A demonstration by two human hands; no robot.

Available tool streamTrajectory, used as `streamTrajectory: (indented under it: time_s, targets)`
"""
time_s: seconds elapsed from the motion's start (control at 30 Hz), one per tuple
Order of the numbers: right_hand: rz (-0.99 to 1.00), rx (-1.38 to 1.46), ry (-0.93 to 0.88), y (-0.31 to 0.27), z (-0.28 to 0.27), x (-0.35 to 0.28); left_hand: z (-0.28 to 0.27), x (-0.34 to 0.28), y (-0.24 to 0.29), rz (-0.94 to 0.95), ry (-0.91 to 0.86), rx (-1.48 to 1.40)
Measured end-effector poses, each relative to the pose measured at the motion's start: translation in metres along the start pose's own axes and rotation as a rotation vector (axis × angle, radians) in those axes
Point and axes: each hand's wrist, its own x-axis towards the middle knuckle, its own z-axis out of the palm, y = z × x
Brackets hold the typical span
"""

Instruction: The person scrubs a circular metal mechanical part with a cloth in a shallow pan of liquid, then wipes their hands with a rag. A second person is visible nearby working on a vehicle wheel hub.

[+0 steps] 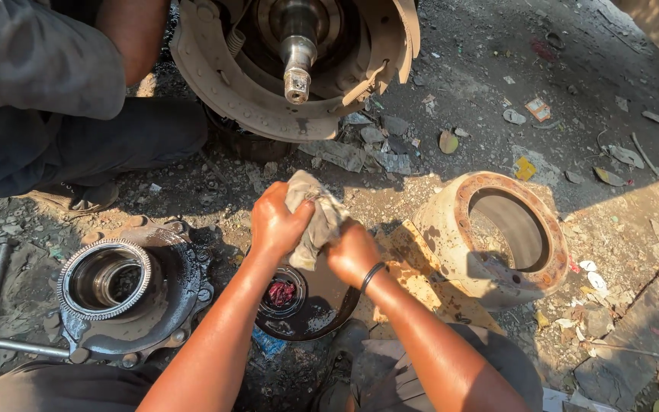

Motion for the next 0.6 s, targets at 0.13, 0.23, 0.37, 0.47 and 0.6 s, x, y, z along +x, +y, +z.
streamTrajectory:
  time_s: [0.13,0.23,0.37,0.47,0.6]
  targets:
    - [0.023,0.93,-0.017,0.038,-0.012,0.002,0.013,-0.021,0.038,0.271,-0.183,-0.271]
    - [-0.318,1.777,-0.029,0.067,-0.006,-0.002,0.042,-0.064,0.072,0.578,-0.255,-0.18]
    - [0.247,1.879,-0.355,0.077,0.001,0.007,0.067,-0.095,0.061,0.542,-0.126,-0.237]
    - [0.02,1.899,-0.378,0.058,0.001,-0.002,0.085,-0.091,0.034,0.393,-0.16,-0.288]
    - [-0.014,1.697,-0.154,-0.008,0.013,-0.018,0.078,-0.044,-0.027,-0.046,-0.041,-0.227]
